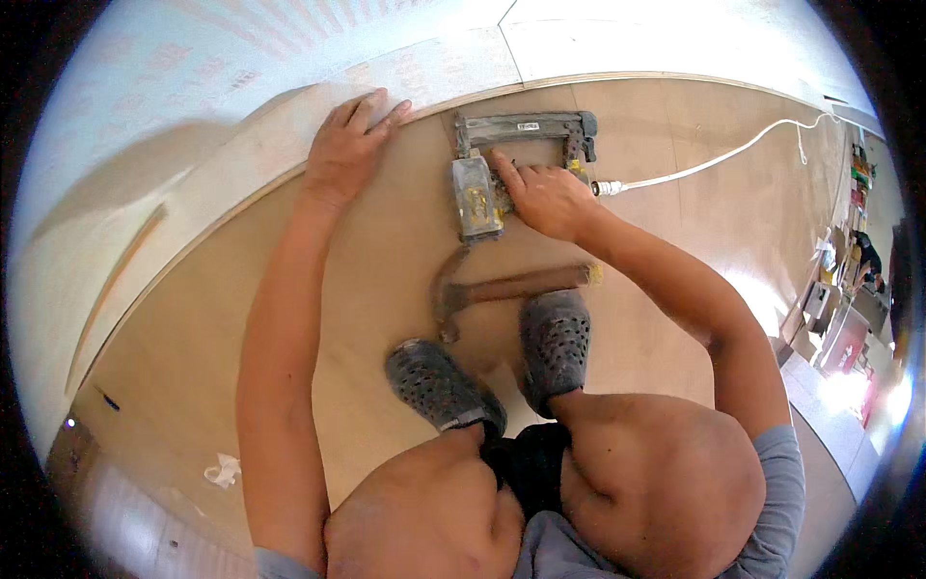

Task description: The person uses a nail gun and a hammer to fix a strip of baseboard to a wall, then moves across the room to a cardboard box and handles paper strips.

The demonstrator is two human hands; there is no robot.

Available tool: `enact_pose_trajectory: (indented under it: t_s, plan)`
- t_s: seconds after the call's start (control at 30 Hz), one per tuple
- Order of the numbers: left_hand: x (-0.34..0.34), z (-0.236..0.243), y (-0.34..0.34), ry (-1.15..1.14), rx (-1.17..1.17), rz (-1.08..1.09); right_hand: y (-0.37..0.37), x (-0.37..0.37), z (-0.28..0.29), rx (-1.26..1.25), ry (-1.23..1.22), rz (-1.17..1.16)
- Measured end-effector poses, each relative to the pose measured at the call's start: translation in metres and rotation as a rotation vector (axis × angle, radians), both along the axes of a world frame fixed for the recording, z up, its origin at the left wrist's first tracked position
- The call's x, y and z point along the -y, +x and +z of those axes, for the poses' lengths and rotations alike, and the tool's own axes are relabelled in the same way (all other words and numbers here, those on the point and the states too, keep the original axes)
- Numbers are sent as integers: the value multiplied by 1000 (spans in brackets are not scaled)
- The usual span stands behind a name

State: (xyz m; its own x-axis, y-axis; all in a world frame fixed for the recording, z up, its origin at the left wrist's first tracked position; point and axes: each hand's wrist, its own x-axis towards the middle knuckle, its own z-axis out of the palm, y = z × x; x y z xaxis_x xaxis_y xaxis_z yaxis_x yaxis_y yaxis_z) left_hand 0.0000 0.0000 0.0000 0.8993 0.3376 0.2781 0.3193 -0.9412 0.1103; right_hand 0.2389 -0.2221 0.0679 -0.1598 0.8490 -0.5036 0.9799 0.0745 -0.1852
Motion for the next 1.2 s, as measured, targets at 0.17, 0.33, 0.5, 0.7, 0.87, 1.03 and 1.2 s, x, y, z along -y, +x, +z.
enact_pose_trajectory:
  t_s: [0.17,0.33,0.5,0.7,0.87,1.03,1.2]
  plan:
    - [8,23,-32,-17,25,93,3,6,-5,-36,131,16]
    - [25,54,-102,-14,-83,355,-2,3,-9,-23,70,-12]
    - [42,66,-183,-144,-260,662,-10,1,-2,-11,101,18]
    - [4,61,-182,85,-243,238,-3,-2,-4,81,121,50]
    - [-29,8,-180,63,-113,-2,-13,-5,37,127,-40,-48]
    - [-69,-68,-165,56,-80,-207,-19,-13,66,173,-227,-54]
    - [-86,-83,-106,42,-13,-330,-22,-22,88,222,-269,-165]
